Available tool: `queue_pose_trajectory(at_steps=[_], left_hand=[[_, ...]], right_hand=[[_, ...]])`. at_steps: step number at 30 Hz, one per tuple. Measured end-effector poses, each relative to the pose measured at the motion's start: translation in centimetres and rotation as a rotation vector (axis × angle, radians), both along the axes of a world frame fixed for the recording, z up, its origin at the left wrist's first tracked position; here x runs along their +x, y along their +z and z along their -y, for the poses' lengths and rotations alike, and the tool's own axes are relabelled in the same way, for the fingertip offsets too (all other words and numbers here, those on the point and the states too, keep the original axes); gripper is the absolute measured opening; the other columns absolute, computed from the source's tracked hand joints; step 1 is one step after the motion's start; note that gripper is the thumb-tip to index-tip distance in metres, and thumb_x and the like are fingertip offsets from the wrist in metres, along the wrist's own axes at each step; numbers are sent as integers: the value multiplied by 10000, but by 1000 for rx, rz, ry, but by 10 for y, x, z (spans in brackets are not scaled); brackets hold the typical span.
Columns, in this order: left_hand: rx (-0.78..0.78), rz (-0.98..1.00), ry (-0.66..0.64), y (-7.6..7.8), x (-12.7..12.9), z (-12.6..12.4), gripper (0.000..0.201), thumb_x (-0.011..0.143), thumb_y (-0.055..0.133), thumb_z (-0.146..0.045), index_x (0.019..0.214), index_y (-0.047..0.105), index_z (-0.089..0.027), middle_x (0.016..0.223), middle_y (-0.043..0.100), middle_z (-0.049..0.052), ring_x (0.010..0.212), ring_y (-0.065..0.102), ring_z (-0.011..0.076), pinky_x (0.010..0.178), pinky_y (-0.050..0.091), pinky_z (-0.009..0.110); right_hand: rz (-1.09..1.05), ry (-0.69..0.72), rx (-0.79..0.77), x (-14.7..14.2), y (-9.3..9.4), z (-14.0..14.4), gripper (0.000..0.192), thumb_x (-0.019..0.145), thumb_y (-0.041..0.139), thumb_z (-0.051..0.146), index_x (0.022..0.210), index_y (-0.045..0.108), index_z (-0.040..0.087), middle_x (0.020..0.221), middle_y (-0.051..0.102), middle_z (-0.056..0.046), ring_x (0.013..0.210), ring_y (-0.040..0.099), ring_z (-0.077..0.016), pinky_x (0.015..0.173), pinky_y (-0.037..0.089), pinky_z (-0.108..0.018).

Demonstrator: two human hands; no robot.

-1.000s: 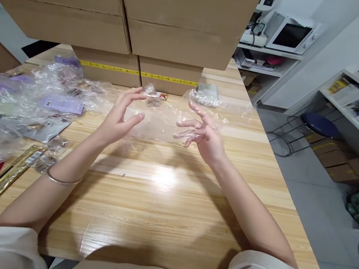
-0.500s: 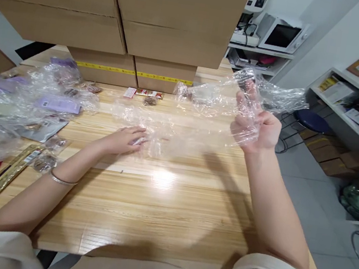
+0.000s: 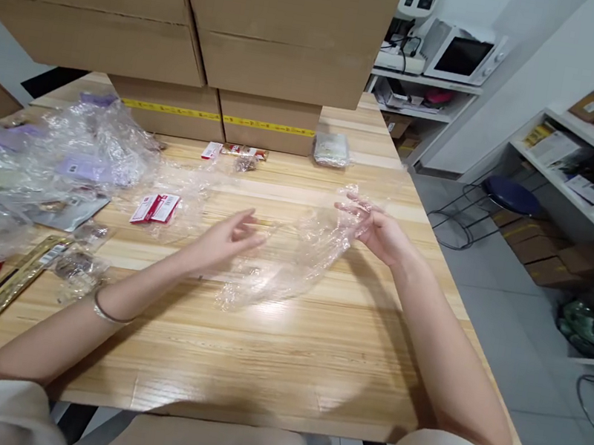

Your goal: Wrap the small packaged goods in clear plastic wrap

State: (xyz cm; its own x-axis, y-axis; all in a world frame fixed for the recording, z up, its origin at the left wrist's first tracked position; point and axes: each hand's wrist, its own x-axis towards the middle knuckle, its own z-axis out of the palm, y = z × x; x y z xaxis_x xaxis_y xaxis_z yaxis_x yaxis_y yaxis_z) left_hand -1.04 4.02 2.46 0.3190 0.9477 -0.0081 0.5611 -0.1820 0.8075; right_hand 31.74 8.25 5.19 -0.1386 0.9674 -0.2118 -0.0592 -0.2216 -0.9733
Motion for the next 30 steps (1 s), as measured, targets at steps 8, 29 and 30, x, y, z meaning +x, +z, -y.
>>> queue_pose_trajectory(at_steps=[8, 29, 30], left_hand=[[-448, 391, -67, -14, 25, 0, 623, 681, 826, -450, 1178, 625, -131, 945, 649, 56, 877, 628, 186, 776, 478, 315], [-506, 1089, -253, 47, 25, 17, 173, 744, 716, -338, 760, 684, -169, 1247, 698, 100, 1189, 633, 351, 979, 497, 499], [-469, 1041, -209, 45, 21, 18, 200, 746, 711, -362, 770, 696, -165, 1142, 736, 108, 1136, 661, 337, 962, 506, 477]], right_hand=[[-71, -16, 210, -28, 26, 17, 616, 833, 365, 597, 1276, 576, 224, 1362, 608, -129, 1292, 548, -317, 1014, 489, -557], [-419, 523, -350, -101, -32, 30, 718, 864, 363, 772, 1175, 610, 174, 1159, 698, -137, 975, 692, -267, 884, 559, -484], [-424, 489, -288, -103, -32, 33, 616, 877, 431, 695, 1170, 601, 181, 1124, 702, -116, 937, 689, -236, 839, 576, -430]])
